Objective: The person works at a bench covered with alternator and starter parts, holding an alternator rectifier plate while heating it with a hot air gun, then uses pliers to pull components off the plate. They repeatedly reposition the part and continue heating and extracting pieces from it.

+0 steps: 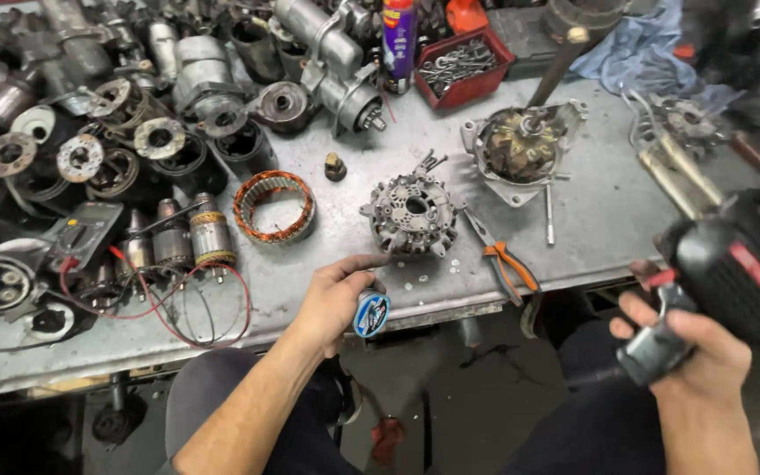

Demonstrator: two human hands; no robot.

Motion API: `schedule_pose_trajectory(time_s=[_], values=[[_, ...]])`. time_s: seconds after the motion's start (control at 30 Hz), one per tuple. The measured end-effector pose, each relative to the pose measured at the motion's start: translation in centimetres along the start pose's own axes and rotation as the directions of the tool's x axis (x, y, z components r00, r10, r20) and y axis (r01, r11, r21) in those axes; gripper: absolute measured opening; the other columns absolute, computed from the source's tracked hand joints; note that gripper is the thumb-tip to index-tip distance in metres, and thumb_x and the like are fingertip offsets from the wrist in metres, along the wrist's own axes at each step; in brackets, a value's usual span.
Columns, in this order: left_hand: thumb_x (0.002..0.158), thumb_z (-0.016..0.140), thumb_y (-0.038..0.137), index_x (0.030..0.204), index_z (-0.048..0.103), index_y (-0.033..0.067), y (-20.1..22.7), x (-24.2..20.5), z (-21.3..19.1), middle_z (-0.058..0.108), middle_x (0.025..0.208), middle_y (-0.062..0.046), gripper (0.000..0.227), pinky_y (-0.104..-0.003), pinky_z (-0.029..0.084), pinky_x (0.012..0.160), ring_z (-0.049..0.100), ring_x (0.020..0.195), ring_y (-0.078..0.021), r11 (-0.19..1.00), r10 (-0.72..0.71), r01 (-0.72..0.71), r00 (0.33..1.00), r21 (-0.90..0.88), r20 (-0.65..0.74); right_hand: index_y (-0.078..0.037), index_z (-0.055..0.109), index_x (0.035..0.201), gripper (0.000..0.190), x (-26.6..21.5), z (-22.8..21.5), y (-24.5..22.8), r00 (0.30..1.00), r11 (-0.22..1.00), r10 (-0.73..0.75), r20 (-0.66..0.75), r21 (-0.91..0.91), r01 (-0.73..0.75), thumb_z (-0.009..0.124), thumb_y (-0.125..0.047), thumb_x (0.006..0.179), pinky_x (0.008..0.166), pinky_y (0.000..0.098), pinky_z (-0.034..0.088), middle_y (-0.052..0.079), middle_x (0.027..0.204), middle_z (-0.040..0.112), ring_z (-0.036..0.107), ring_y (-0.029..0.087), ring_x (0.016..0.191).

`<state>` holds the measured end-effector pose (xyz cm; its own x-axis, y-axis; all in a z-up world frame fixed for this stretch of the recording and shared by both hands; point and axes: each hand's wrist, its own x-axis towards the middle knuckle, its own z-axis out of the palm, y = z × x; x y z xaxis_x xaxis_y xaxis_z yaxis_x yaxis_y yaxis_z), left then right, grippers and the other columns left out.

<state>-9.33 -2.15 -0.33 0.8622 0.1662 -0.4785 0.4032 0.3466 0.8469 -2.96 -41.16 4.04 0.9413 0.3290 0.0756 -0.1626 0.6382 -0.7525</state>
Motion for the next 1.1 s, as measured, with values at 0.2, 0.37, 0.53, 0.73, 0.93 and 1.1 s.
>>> schedule_pose_trajectory(time_s=[0.2,0.37,0.53,0.73,0.93,1.1], values=[[0.093,0.053,0.006,0.129,0.071,0.0084,0.2,-0.3,0.3,0.069,0.081,-0.005,0.04,-0.027,0.053,0.059,0.062,0.068,-0.011,0.998,-0.032,0.033,0.999,0.05,-0.026,-0.001,0.046,0.152,0.074,-2.4,-1.9,3.3,0.986,0.98,0.144,0.079,0.126,-0.153,0.074,-0.006,0.085,0.072,0.0381,0.044,0.017,0.139,0.058,0.051,0.015,0.075],[0.093,0.054,0.005,0.128,0.073,0.0092,-0.4,0.2,0.7,0.068,0.08,-0.004,0.04,-0.026,0.052,0.06,0.061,0.069,-0.0099,0.997,-0.074,0.074,0.997,0.028,-0.026,0.001,0.04,0.155,0.075,-3.2,-3.1,4.2,0.942,0.946,0.306,0.135,0.064,-0.317,0.076,-0.007,0.09,0.07,0.0406,0.042,0.019,0.136,0.058,0.049,0.016,0.074],[0.094,0.054,0.005,0.125,0.075,0.007,-0.2,0.4,1.3,0.067,0.078,-0.002,0.038,-0.024,0.05,0.061,0.059,0.068,-0.0091,0.997,-0.07,0.069,0.998,0.046,0.001,-0.004,0.034,0.159,0.08,-4.3,-4.5,4.1,0.912,0.913,0.403,0.077,-0.103,-0.395,0.075,-0.006,0.09,0.067,0.0461,0.045,0.02,0.126,0.06,0.046,0.017,0.07],[0.095,0.052,0.007,0.126,0.074,0.0048,-0.7,1.0,1.3,0.067,0.078,-0.002,0.038,-0.024,0.051,0.062,0.06,0.069,-0.0086,0.999,0.004,-0.003,1.0,0.05,-0.02,-0.004,0.034,0.164,0.087,-4.9,-3.4,4.4,0.9,0.9,0.436,0.029,-0.052,-0.434,0.075,-0.003,0.087,0.068,0.0453,0.044,0.022,0.119,0.059,0.047,0.02,0.073],[0.095,0.053,0.008,0.126,0.074,0.0048,-0.3,0.7,1.1,0.066,0.077,-0.001,0.038,-0.024,0.05,0.06,0.059,0.067,-0.0079,0.993,0.032,-0.028,0.999,0.111,-0.04,-0.005,0.034,0.164,0.09,-5.5,-4.4,5.8,0.885,0.884,0.466,-0.022,-0.024,-0.466,0.077,-0.005,0.085,0.069,0.044,0.044,0.022,0.12,0.058,0.047,0.019,0.073],[0.095,0.053,0.008,0.125,0.074,0.0041,-0.7,1.0,0.9,0.067,0.076,-0.001,0.037,-0.024,0.05,0.058,0.059,0.066,-0.0076,0.986,0.067,-0.059,0.997,0.157,-0.047,-0.004,0.035,0.162,0.089,-5.1,-3.7,5.8,0.878,0.877,0.479,-0.016,-0.037,-0.48,0.078,-0.005,0.084,0.068,0.0439,0.044,0.021,0.12,0.059,0.047,0.019,0.073]])
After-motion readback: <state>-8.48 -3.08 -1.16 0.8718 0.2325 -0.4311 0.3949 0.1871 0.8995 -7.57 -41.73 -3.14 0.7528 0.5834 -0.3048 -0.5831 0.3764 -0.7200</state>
